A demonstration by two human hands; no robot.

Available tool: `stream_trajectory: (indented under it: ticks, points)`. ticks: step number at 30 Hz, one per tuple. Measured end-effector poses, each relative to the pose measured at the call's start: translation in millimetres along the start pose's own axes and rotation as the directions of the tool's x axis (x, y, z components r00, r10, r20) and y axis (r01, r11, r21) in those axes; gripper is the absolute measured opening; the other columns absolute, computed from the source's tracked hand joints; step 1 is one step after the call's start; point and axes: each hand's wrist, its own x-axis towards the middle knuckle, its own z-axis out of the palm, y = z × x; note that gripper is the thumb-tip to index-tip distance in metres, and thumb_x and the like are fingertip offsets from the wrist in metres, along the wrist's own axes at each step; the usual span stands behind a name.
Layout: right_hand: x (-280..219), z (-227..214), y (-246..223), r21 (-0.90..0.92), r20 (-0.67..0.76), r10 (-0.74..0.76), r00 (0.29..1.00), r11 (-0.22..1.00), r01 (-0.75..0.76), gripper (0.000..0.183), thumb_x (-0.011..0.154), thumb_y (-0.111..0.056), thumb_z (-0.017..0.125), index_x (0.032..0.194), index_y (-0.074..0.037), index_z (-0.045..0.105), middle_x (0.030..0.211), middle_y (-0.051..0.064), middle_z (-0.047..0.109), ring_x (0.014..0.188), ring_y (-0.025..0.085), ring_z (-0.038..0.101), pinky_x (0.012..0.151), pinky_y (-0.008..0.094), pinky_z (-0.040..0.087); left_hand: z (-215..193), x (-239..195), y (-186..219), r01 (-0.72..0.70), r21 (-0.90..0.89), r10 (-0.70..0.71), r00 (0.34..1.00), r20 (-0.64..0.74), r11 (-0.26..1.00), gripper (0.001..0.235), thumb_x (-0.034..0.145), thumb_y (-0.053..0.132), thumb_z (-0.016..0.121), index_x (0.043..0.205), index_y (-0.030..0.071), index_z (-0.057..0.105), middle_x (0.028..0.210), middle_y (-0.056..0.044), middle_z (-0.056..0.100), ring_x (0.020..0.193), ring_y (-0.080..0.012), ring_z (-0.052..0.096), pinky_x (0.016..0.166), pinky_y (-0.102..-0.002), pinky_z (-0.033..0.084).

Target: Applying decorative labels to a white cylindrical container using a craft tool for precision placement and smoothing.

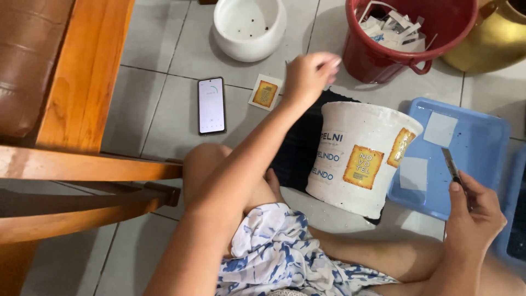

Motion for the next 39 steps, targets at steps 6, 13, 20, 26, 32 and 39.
stream_trajectory:
  ticks: [6, 13, 20, 26, 32, 39]
  points:
    - [2.3, 3.8, 8.3, 0.093, -0.011, 0.049, 0.999, 0.995, -0.048, 0.02, 0.105, 0.002, 0.061, 0.125, 0.004, 0.059, 0.11, 0.013, 0.058, 0.099, 0.016, 0.055, 0.089, 0.027, 0.047, 51.1, 74.4, 53.3, -0.218, 0.003, 0.194, 0.865, -0.462, 0.976, 0.048, 0.071, 0.051, 0.037, 0.038, 0.016, 0.032, 0.028, 0.008, 0.042, 0.025, -0.007, 0.036, 0.031, -0.024, 0.027]
    - [8.8, -1.6, 38.9, 0.192, -0.107, 0.097, 0.99, 0.978, -0.075, 0.021, 0.101, -0.005, 0.061, 0.12, 0.002, 0.059, 0.108, 0.011, 0.059, 0.098, 0.015, 0.055, 0.088, 0.025, 0.047, 87.6, 91.8, 55.3, -0.326, 0.48, 0.459, 0.868, -0.188, 0.815, 0.013, 0.075, 0.025, 0.05, 0.085, 0.021, 0.056, 0.073, -0.007, 0.064, 0.07, -0.0331, 0.061, 0.066, -0.048, 0.045]
    - [15.4, 5.8, 6.8, 0.328, -0.066, 0.299, 0.952, 0.908, -0.262, 0.021, 0.095, -0.015, 0.056, 0.113, -0.005, 0.056, 0.104, 0.007, 0.058, 0.087, 0.015, 0.057, 0.076, 0.026, 0.053, 15.6, 8.1, 89.6, -0.385, 0.162, 0.345, 0.91, 0.229, 0.909, 0.017, 0.088, 0.022, 0.055, 0.103, 0.016, 0.061, 0.085, 0.005, 0.067, 0.084, -0.0172, 0.064, 0.097, -0.066, 0.015]
    - [14.5, 28.8, -7.2, 0.549, 0.105, 0.448, 0.888, 0.718, -0.427, 0.015, 0.097, -0.006, 0.044, 0.109, -0.013, 0.041, 0.09, 0.003, 0.054, 0.072, 0.011, 0.059, 0.065, 0.021, 0.048, 16.1, -44.7, 78.1, -0.112, 0.095, 0.041, 0.83, 0.557, 0.989, 0.039, 0.087, 0.038, 0.058, 0.122, 0.021, 0.052, 0.116, -0.009, 0.057, 0.117, -0.0363, 0.048, 0.099, -0.074, 0.007]
    - [14.2, 25.1, -15.0, 0.55, 0.173, 0.424, 0.889, 0.707, -0.445, 0.013, 0.097, -0.007, 0.044, 0.11, -0.009, 0.042, 0.087, 0.007, 0.053, 0.071, 0.016, 0.059, 0.063, 0.027, 0.051, 4.5, -44.6, 64.5, -0.057, 0.051, 0.018, 0.827, 0.562, 0.997, 0.037, 0.087, 0.03, 0.062, 0.12, 0.019, 0.052, 0.115, -0.013, 0.056, 0.116, -0.0382, 0.047, 0.1, -0.065, 0.024]
    - [18.5, 19.6, -14.0, 0.614, 0.151, 0.488, 0.86, 0.635, -0.468, 0.017, 0.097, -0.009, 0.046, 0.113, -0.01, 0.04, 0.092, 0.007, 0.052, 0.071, 0.016, 0.059, 0.059, 0.027, 0.053, -33.0, -48.7, 73.2, 0.064, 0.124, -0.125, 0.803, 0.583, 0.99, 0.041, 0.089, 0.032, 0.059, 0.126, 0.019, 0.05, 0.122, -0.017, 0.05, 0.121, -0.0393, 0.042, 0.099, -0.06, 0.029]
